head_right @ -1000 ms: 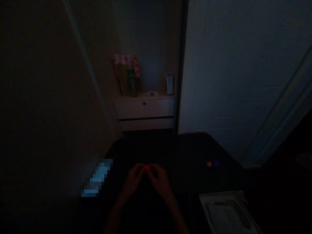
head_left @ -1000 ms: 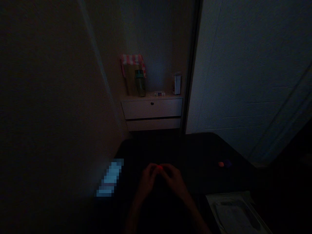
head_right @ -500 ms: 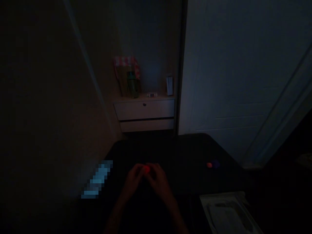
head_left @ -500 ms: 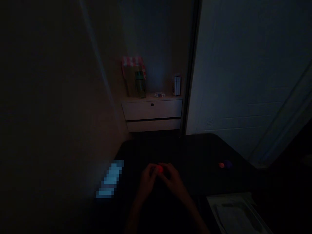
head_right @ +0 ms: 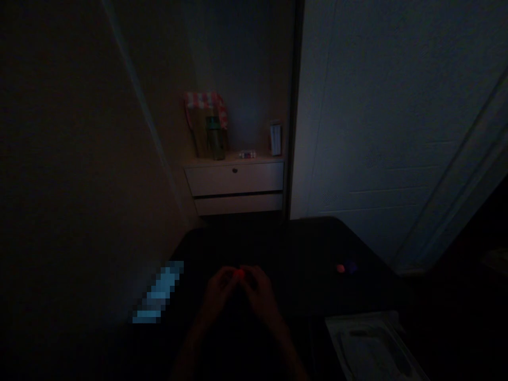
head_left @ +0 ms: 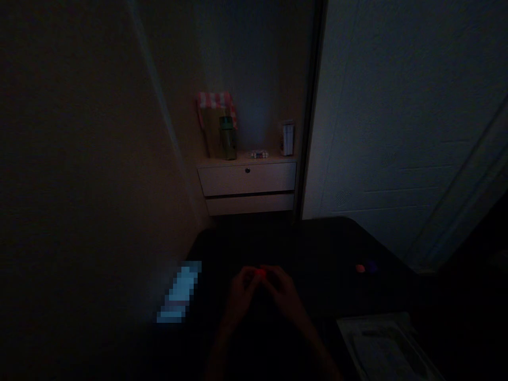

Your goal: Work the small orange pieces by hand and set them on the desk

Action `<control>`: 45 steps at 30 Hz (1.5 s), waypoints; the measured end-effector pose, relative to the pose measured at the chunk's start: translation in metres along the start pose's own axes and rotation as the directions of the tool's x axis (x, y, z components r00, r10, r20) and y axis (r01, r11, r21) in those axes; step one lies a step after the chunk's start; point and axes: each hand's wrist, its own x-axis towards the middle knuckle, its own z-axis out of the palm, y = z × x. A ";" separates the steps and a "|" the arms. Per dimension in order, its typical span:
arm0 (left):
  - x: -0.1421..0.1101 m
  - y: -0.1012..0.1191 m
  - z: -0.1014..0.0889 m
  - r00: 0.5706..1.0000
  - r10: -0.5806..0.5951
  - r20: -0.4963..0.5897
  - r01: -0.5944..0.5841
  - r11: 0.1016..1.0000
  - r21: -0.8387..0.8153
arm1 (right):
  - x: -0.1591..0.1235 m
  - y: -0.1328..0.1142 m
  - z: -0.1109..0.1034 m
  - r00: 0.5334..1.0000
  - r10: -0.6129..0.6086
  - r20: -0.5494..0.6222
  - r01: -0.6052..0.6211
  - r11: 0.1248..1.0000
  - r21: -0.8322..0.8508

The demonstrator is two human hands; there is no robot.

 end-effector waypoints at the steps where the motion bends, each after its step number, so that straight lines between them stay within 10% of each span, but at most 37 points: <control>1: 0.000 0.000 0.000 1.000 0.006 0.001 -0.006 1.000 0.003 | 0.000 0.000 0.000 1.000 0.003 -0.002 -0.003 1.000 0.009; 45: 0.003 0.002 0.000 0.996 -0.044 -0.072 0.034 0.990 -0.140 | 0.005 -0.010 0.000 0.990 0.136 0.033 -0.138 0.989 0.059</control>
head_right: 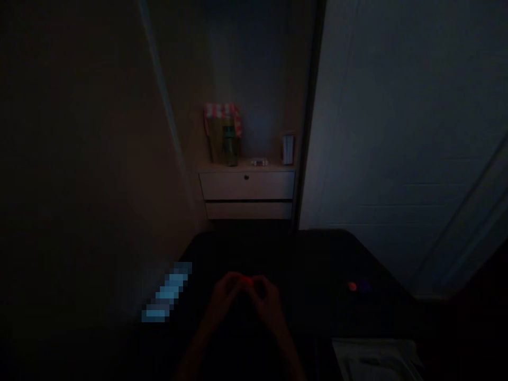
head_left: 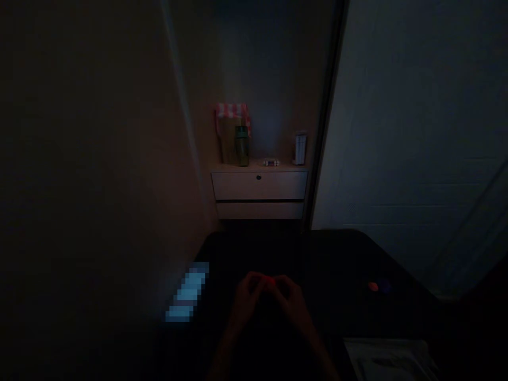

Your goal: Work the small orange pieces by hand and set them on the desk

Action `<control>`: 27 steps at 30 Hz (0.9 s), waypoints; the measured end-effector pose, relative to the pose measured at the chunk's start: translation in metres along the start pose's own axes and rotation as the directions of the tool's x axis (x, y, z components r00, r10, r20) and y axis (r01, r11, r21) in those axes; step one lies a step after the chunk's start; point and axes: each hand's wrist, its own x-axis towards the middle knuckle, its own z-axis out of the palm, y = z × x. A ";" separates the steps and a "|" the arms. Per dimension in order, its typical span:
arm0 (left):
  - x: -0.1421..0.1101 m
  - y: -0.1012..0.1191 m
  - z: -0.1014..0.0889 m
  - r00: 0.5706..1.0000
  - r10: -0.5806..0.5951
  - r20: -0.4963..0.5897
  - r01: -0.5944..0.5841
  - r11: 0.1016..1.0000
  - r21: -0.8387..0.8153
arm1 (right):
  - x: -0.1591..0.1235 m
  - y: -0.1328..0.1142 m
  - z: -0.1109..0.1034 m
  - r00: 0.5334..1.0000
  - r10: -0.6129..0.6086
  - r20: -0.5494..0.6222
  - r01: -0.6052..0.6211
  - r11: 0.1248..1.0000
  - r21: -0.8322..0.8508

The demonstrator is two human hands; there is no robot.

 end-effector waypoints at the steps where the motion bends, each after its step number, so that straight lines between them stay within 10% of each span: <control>1: 0.000 0.001 -0.001 1.000 -0.002 -0.006 0.002 1.000 -0.010 | 0.000 -0.001 0.000 1.000 0.000 0.004 0.000 1.000 -0.006; 27: -0.005 -0.004 -0.003 0.992 0.068 0.108 -0.083 0.987 0.137 | -0.001 0.002 0.000 0.999 -0.042 -0.001 0.042 0.999 -0.035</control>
